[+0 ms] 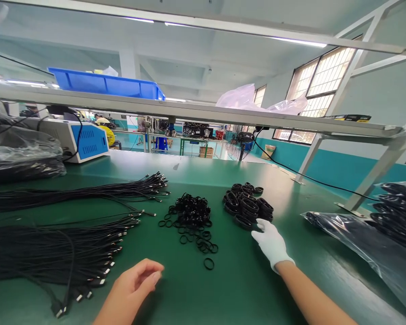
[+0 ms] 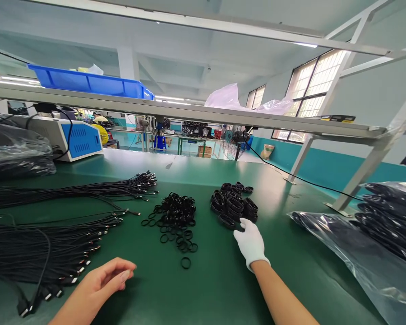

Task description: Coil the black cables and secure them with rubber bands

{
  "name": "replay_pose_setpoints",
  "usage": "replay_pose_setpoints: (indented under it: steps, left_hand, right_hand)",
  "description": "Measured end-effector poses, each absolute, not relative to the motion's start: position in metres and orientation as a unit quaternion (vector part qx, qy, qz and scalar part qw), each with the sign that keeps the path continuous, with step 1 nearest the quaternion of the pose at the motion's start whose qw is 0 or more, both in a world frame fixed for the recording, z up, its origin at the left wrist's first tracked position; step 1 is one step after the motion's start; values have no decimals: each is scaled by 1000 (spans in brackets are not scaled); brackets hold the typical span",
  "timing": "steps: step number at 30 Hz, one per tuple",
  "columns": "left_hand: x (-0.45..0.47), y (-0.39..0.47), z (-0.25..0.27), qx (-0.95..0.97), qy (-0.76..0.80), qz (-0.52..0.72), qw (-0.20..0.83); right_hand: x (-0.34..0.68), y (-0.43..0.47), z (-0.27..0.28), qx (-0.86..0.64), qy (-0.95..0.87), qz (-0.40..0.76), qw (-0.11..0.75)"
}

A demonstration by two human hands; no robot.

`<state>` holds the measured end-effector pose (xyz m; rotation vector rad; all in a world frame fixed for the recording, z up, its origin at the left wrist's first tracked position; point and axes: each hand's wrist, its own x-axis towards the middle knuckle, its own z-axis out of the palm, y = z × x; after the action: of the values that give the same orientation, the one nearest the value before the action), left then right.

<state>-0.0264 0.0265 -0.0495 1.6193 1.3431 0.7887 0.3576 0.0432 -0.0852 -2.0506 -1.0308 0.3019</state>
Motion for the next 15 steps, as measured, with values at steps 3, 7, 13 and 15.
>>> replay_pose_setpoints:
  steps: [3, 7, 13, 15]
  left_hand:
    - [-24, 25, -46, 657, 524, 312, 443]
    - [-21, 21, -43, 671, 508, 318, 437]
    - [-20, 12, -49, 676, 555, 349, 336]
    - [-22, 8, -44, 684, 570, 348, 293]
  right_hand:
    - [353, 37, -84, -810, -364, 128, 441]
    - [313, 37, -67, -776, -358, 165, 493]
    - [192, 24, -42, -652, -465, 259, 540]
    - [162, 13, -50, -656, -523, 230, 494]
